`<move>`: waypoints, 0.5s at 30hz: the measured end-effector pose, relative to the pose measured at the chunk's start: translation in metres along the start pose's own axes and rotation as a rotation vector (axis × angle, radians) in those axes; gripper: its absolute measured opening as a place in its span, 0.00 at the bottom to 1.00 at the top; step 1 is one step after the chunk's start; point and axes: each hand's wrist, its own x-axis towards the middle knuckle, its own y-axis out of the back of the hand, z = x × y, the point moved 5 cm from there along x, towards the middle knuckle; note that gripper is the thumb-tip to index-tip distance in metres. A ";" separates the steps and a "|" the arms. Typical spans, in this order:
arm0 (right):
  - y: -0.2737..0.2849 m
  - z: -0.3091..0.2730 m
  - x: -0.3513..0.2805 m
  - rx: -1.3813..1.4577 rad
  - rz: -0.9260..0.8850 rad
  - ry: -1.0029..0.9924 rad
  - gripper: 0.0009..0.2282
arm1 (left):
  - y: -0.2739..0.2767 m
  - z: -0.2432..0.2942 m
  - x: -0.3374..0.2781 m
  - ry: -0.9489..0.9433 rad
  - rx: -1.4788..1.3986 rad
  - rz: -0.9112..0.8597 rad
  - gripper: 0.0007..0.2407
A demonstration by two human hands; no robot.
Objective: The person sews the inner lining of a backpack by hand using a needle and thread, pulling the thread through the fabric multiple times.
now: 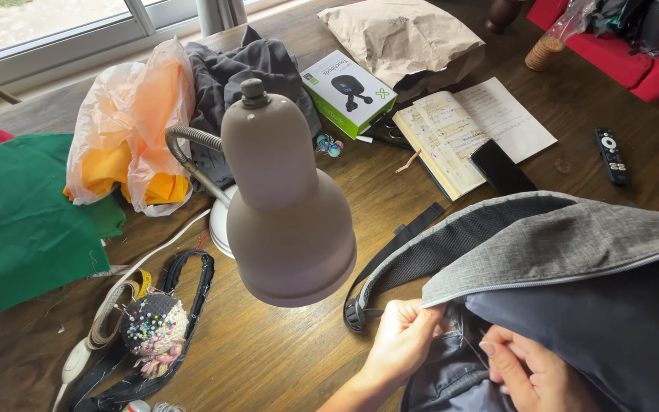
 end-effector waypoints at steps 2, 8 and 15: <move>0.000 0.000 -0.005 0.011 0.025 -0.085 0.11 | -0.003 0.002 0.001 -0.024 -0.082 -0.007 0.19; 0.003 -0.016 -0.014 -0.049 0.224 0.026 0.05 | -0.011 -0.007 0.002 -0.062 -0.250 -0.040 0.20; 0.007 -0.018 -0.016 -0.083 0.276 0.027 0.05 | -0.013 -0.001 0.003 -0.075 -0.214 -0.061 0.21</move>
